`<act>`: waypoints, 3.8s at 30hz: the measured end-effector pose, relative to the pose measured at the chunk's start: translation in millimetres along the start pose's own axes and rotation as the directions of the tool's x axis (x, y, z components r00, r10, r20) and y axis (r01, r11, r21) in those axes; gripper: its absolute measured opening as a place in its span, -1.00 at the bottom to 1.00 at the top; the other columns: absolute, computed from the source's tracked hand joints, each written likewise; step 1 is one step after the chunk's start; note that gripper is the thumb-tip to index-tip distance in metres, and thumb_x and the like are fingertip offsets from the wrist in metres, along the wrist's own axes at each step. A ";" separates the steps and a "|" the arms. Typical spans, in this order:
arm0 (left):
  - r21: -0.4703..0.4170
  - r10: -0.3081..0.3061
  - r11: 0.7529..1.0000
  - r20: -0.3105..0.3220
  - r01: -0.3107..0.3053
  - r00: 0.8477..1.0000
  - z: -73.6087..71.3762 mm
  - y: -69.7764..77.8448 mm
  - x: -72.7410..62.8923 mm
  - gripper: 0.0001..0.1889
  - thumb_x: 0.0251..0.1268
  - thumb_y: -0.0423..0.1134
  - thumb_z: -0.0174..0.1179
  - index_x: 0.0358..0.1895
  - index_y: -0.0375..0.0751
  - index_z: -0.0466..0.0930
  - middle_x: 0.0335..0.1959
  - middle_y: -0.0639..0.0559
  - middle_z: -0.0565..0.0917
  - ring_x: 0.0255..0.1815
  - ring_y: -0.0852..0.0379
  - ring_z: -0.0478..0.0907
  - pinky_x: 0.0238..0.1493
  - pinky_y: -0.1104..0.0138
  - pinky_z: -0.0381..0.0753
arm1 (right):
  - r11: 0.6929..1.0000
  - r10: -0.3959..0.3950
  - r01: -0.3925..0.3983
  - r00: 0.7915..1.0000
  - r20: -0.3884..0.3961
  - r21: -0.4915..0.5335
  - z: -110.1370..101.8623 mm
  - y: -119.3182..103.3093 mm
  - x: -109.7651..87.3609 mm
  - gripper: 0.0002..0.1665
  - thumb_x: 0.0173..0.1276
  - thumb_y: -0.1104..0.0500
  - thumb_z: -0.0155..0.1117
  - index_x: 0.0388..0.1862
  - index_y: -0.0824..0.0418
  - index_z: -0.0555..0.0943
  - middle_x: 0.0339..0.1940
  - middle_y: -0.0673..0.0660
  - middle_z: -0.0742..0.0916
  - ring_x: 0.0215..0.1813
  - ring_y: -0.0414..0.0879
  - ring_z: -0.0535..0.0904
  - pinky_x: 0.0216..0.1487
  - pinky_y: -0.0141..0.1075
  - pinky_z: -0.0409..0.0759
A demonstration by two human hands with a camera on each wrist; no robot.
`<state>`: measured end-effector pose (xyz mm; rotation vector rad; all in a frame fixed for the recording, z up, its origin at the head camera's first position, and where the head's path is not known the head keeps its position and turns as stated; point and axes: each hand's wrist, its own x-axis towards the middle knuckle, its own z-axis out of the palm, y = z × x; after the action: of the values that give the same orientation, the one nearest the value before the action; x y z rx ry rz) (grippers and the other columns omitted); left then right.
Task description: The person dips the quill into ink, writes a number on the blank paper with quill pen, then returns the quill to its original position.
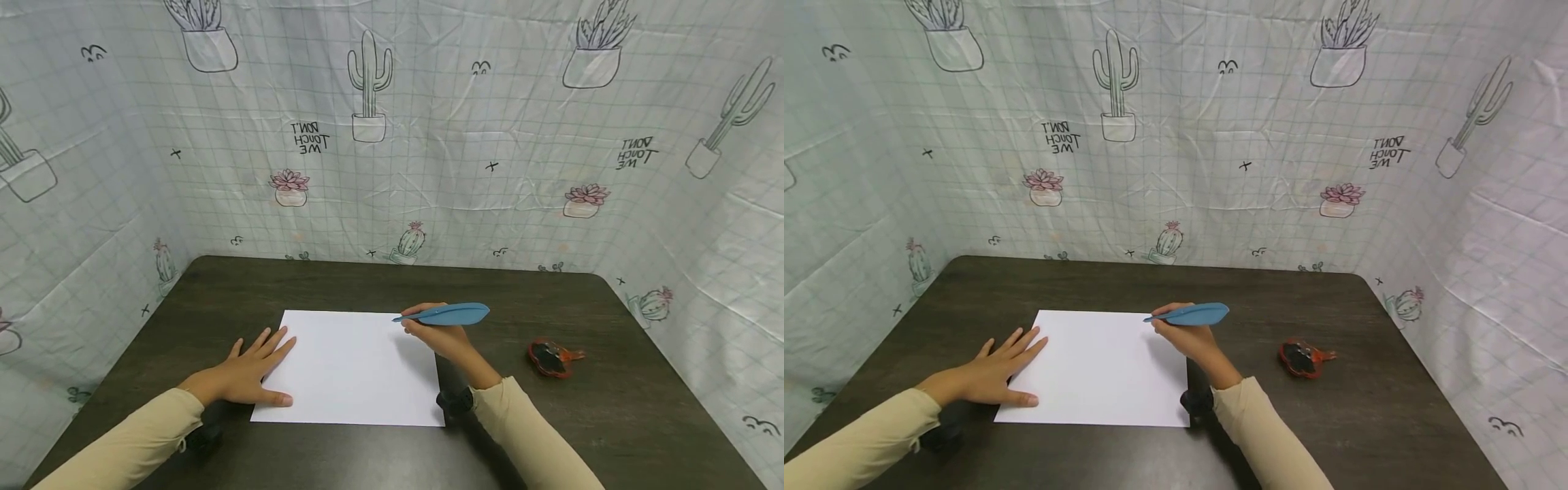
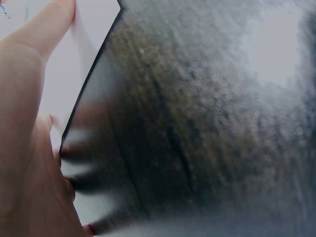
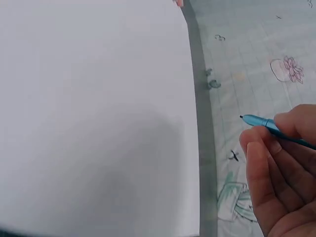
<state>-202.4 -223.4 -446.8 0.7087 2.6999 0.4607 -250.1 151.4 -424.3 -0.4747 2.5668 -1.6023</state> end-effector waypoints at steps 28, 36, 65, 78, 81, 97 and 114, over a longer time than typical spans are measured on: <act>-0.005 0.011 1.000 -0.004 -0.011 1.000 0.2 -1.8 -0.2 0.16 -0.02 0.47 0.18 0.55 -0.09 -0.10 0.57 -0.16 -0.24 0.53 -0.34 -0.33 0.20 -0.46 -0.39 | 0.998 0.070 -0.070 0.996 -0.063 0.000 57.2 -6.7 16.7 -0.86 0.21 0.30 0.29 -0.28 0.29 0.74 -0.45 0.13 0.76 -0.46 -0.22 0.59 -0.39 -0.36 0.54; 0.000 0.011 1.000 -0.003 -0.011 1.000 0.3 -2.0 0.2 0.15 -0.01 0.47 0.17 0.55 -0.09 -0.10 0.57 -0.16 -0.24 0.53 -0.34 -0.33 0.20 -0.46 -0.38 | 0.994 0.099 -0.104 0.988 -0.115 -0.044 62.0 -5.7 17.0 -0.87 0.17 0.27 0.30 -0.32 0.20 0.75 -0.46 0.01 0.75 -0.47 -0.22 0.57 -0.41 -0.35 0.52; -0.004 0.011 1.000 -0.007 -0.011 1.000 2.1 -2.8 0.3 0.15 -0.01 0.47 0.17 0.55 -0.08 -0.10 0.57 -0.16 -0.24 0.53 -0.34 -0.34 0.19 -0.47 -0.41 | 0.994 0.111 -0.113 0.972 -0.208 -0.001 68.2 -3.8 13.9 -0.90 0.12 0.27 0.34 -0.37 0.23 0.75 -0.52 0.04 0.76 -0.51 -0.22 0.60 -0.43 -0.33 0.54; -0.009 0.007 1.000 -0.001 -0.007 1.000 0.5 -0.4 -0.2 0.15 -0.01 0.46 0.18 0.55 -0.09 -0.10 0.57 -0.16 -0.25 0.53 -0.34 -0.35 0.19 -0.46 -0.41 | 0.995 0.094 -0.097 0.976 -0.194 -0.005 70.7 -3.3 13.8 -0.91 0.12 0.28 0.34 -0.38 0.24 0.74 -0.50 0.05 0.75 -0.53 -0.22 0.56 -0.45 -0.33 0.52; -0.008 0.007 1.000 0.000 -0.007 1.000 0.0 0.3 -0.6 0.15 0.00 0.46 0.18 0.55 -0.09 -0.10 0.57 -0.16 -0.25 0.53 -0.34 -0.35 0.19 -0.46 -0.41 | 0.996 0.089 -0.092 0.976 -0.197 -0.005 72.4 -3.7 13.7 -0.92 0.12 0.29 0.34 -0.40 0.23 0.74 -0.52 0.04 0.75 -0.53 -0.22 0.55 -0.45 -0.33 0.51; -0.012 -0.003 1.000 0.005 0.003 1.000 -2.1 2.8 -0.9 0.15 0.00 0.44 0.20 0.55 -0.11 -0.09 0.57 -0.18 -0.23 0.52 -0.36 -0.33 0.19 -0.46 -0.41 | 0.999 0.024 -0.021 0.989 -0.147 0.025 78.0 -9.8 7.9 -0.92 0.12 0.32 0.35 -0.39 0.30 0.74 -0.49 0.10 0.76 -0.51 -0.28 0.55 -0.42 -0.38 0.53; -0.020 -0.005 1.000 0.000 0.005 1.000 -0.5 2.3 -1.3 0.14 0.00 0.43 0.21 0.55 -0.11 -0.09 0.57 -0.18 -0.23 0.52 -0.36 -0.33 0.19 -0.46 -0.42 | 1.000 -0.023 0.022 0.999 -0.040 -0.009 83.0 -11.1 6.1 -0.91 0.13 0.32 0.33 -0.41 0.30 0.75 -0.51 0.11 0.76 -0.56 -0.26 0.55 -0.49 -0.36 0.50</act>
<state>-200.5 -222.2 -445.3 0.6969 2.6921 0.4857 -234.6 73.4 -451.2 -0.4789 2.6070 -1.6250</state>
